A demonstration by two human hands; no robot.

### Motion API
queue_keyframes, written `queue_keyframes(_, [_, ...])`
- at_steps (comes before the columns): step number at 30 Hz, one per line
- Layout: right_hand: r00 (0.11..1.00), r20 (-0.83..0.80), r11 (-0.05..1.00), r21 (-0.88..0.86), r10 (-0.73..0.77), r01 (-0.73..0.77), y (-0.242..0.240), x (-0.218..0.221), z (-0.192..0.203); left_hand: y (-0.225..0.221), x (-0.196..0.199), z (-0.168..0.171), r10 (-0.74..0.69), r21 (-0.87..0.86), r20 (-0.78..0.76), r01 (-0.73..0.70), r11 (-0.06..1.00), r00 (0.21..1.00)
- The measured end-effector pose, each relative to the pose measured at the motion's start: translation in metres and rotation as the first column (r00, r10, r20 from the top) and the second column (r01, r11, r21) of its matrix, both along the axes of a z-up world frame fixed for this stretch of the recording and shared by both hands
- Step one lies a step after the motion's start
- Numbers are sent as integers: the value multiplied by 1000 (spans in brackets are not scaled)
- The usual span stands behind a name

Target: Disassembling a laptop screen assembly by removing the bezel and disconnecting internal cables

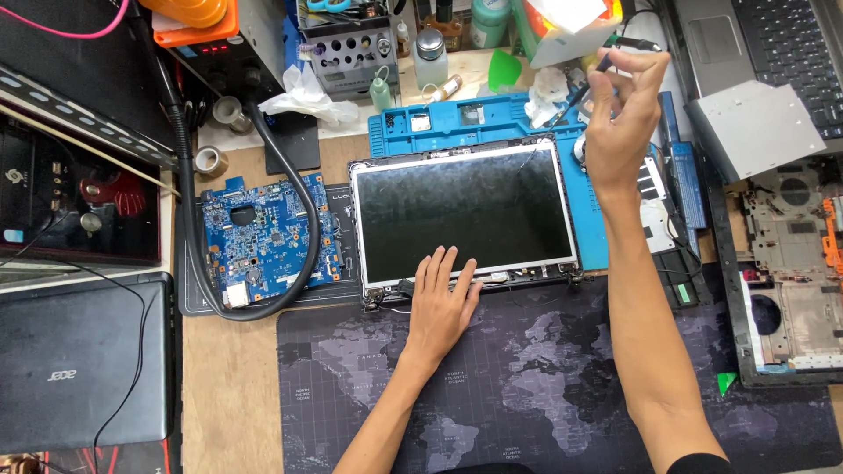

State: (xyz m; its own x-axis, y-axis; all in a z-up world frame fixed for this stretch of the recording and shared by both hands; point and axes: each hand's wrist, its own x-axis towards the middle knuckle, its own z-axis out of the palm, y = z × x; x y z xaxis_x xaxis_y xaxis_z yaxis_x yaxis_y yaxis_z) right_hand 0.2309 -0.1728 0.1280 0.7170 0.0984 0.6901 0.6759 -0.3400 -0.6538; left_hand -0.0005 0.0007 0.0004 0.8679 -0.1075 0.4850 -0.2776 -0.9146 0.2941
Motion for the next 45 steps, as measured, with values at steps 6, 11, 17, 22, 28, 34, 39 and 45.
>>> queue_keyframes(6, [997,-63,998,36,-50,52,-8,3,-8,0,0,-1,-5,-11,-6,5,1000,1000])
queue_keyframes(11, [1000,-2,1000,-3,11,-11,-5,1,0,-1,0,-1,-3,2,-13,3,1000,1000])
queue_keyframes(17, [999,-25,999,15,38,-38,-3,1,0,0,0,1,0,5,-6,0,1000,1000])
queue_keyframes(22, [998,-55,1000,12,21,-20,0,0,-1,0,0,1,3,-3,-15,-3,1000,1000])
queue_keyframes(28, [999,-34,1000,13,21,-20,0,3,-5,0,-1,2,-1,-6,-12,1,1000,1000])
queue_keyframes(34, [997,-59,999,24,-46,48,-9,8,-14,0,-2,-1,-1,-10,-19,1,1000,1000])
queue_keyframes(39, [997,-53,999,18,-50,51,-8,6,-11,0,-1,-2,-7,-21,-8,7,1000,1000])
queue_keyframes(45, [998,-45,998,18,-53,53,-5,-2,-12,4,-6,20,-92,-267,164,134,954,982])
